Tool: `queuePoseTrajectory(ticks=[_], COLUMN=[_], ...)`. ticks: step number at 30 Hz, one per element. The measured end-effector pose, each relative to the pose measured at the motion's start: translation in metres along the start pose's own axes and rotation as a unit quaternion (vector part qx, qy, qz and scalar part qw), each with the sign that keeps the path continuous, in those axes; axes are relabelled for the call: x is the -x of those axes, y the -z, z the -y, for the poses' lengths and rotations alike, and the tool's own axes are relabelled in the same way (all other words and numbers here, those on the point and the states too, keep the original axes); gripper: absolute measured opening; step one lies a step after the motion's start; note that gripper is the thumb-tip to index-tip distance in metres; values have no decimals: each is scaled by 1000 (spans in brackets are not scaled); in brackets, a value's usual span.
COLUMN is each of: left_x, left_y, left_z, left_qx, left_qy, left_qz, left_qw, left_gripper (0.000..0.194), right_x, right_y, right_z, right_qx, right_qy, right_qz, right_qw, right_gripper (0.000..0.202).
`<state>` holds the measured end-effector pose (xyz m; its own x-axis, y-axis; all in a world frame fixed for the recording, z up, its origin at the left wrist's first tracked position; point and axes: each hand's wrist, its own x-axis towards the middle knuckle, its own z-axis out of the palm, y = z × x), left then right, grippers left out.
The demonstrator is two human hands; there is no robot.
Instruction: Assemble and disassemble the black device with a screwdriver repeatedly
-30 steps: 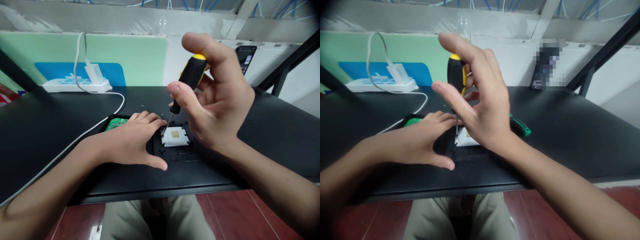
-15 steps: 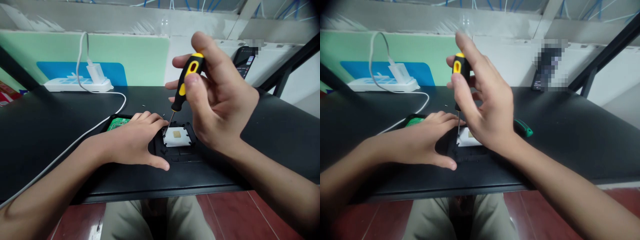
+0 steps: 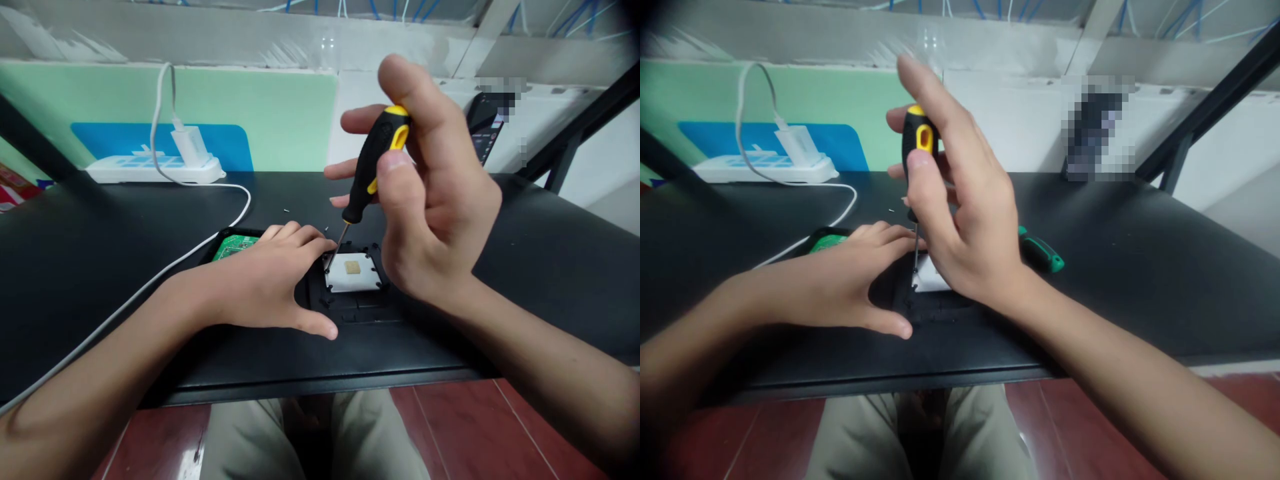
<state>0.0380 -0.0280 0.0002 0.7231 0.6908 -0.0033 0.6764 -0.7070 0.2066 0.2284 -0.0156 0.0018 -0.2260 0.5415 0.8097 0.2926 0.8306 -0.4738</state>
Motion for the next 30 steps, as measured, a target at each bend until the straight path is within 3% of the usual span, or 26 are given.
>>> queuePoseTrajectory(ticks=[1, 2, 3, 4, 6, 9, 12, 15, 16, 17, 21, 22, 26, 30], left_x=[0, 0, 0, 0, 0, 0, 0, 0, 0, 0, 0, 0, 0, 1], left_y=[0, 0, 0, 0, 0, 0, -1, 0, 0, 0, 0, 0, -2, -3], left_z=[0, -1, -1, -1, -1, -1, -1, -1, -1, -1, -1, -1, 0, 2], left_qx=[1, 1, 1, 2, 4, 8, 7, 1, 0, -1, -1, -2, -1, 1], left_qy=[0, 1, 2, 3, 5, 4, 1, 0, 0, 1, 4, 4, 3, -1], left_qz=[0, 0, -1, -1, -1, 0, -1, -3, -5, -5, 0, 0, -3, -8], left_qw=[1000, 1000, 1000, 1000, 1000, 1000, 1000, 1000, 1000, 1000, 1000, 1000, 1000, 1000], left_gripper=[91, 90, 89, 88, 88, 90, 91, 91, 91, 90, 87, 88, 91, 94], right_x=[-1, -1, -2, -3, -5, -5, -2, 0, -1, -1, -4, -5, -5, -3], right_y=[0, -1, -2, -3, -5, -7, -7, -6, -6, -5, -3, -3, -3, -1], right_z=[-2, -5, -8, -10, -12, -7, 2, 1, -2, -5, -11, -10, -3, 0], right_qx=[4, -14, -18, -3, -2, 16, 8, -10, -21, -35, -2, -13, 26, 30], right_qy=[2, 69, 80, 56, 92, 91, 67, 31, 42, 87, 60, 108, 65, 113], right_qz=[0, -47, -55, -30, -63, -97, -95, -47, -36, -70, -8, -27, -72, -95], right_qw=[1000, 996, 995, 998, 994, 991, 993, 998, 998, 993, 998, 994, 995, 989], right_gripper=[44, 45, 45, 45, 45, 35, 26, 37, 40, 41, 46, 47, 36, 31])
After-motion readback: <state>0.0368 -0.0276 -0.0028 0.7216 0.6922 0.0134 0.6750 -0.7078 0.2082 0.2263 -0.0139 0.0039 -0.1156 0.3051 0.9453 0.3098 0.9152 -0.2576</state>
